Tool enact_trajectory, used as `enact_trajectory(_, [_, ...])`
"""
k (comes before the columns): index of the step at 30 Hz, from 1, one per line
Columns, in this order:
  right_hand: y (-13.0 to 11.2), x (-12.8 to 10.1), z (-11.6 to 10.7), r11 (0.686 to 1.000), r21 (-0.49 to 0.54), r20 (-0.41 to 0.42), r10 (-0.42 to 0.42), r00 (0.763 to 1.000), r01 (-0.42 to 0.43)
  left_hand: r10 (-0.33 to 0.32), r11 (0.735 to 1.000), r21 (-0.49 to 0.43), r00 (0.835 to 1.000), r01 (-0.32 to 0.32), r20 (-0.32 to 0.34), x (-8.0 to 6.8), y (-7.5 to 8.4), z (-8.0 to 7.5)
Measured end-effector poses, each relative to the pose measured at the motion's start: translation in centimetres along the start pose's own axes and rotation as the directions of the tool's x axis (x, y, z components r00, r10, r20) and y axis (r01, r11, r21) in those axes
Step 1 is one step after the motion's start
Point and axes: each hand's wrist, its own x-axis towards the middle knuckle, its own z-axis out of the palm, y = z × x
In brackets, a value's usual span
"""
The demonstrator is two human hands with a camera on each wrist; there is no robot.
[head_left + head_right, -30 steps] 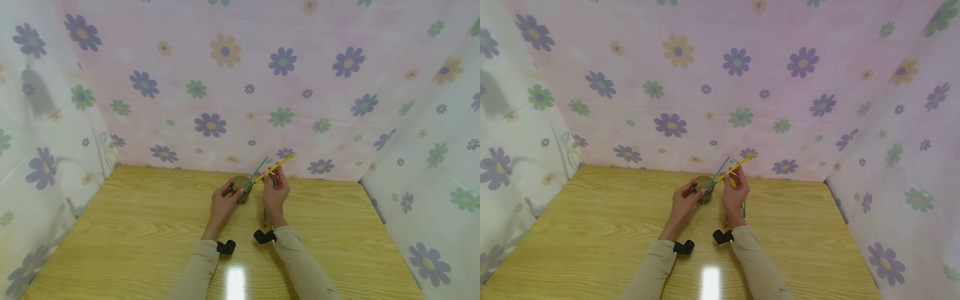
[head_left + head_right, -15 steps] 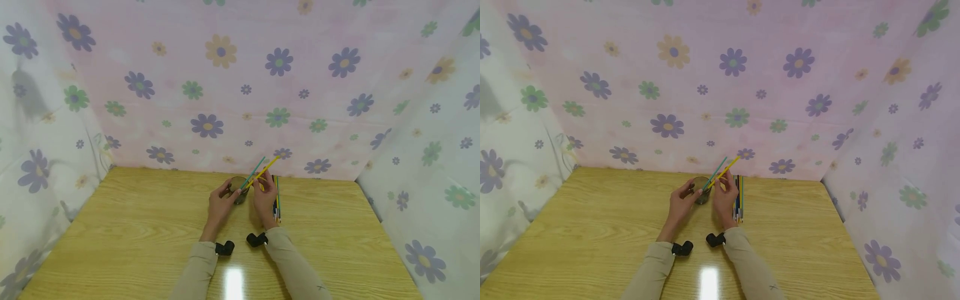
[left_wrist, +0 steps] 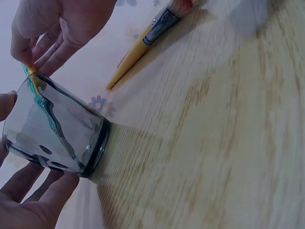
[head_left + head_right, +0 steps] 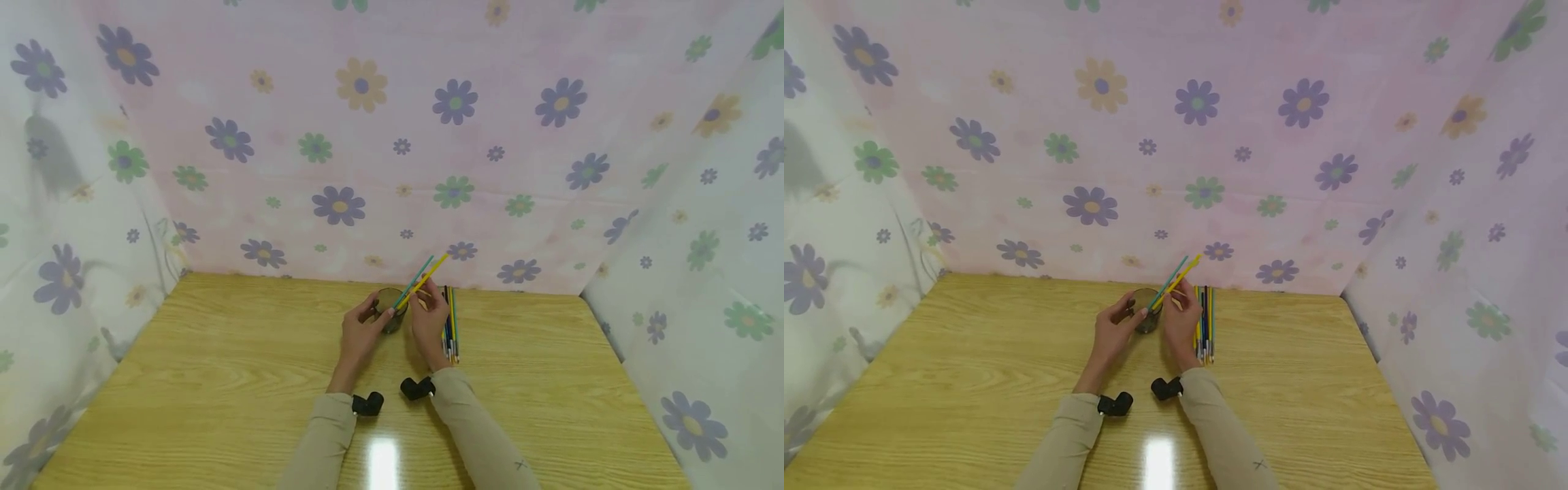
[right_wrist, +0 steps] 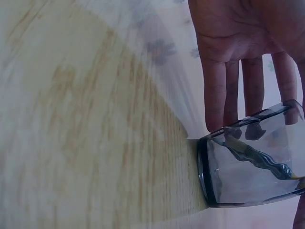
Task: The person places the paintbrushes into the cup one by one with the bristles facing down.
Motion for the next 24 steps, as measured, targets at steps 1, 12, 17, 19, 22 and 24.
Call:
enact_trajectory(1, [0.0, 0.1, 0.0, 1.0, -0.005, 0.005, 0.005, 1.0, -0.005, 0.003, 1.0, 0.002, 1.0, -0.003, 0.002, 0.1, 0.1, 0.0])
enact_trajectory(12, [0.0, 0.4, -0.3, 0.994, -0.114, 0.087, 0.005, 0.996, 0.005, -0.031, 0.999, -0.012, 0.999, 0.031, 0.006, -0.1, 0.4, -0.1])
enact_trajectory(17, [-0.6, 0.2, -1.1, 0.984, -0.179, 0.131, 0.045, 0.99, -0.021, -0.045, 0.999, -0.016, 0.999, 0.045, 0.022, -0.6, 1.9, -0.1])
enact_trajectory(19, [-0.7, 0.1, -1.6, 0.977, -0.206, 0.122, 0.083, 0.989, -0.057, -0.042, 0.999, -0.014, 0.999, 0.043, 0.028, -0.7, 2.1, -0.1])
enact_trajectory(22, [0.0, 0.5, -2.7, 0.973, -0.216, 0.095, 0.109, 0.99, -0.086, -0.03, 0.999, -0.017, 0.999, 0.031, 0.031, -0.7, 1.6, -0.2])
enact_trajectory(24, [0.7, 1.1, -3.5, 0.971, -0.225, 0.074, 0.099, 0.992, -0.08, -0.021, 1.0, -0.015, 1.0, 0.022, 0.021, -0.6, 1.1, -0.2])
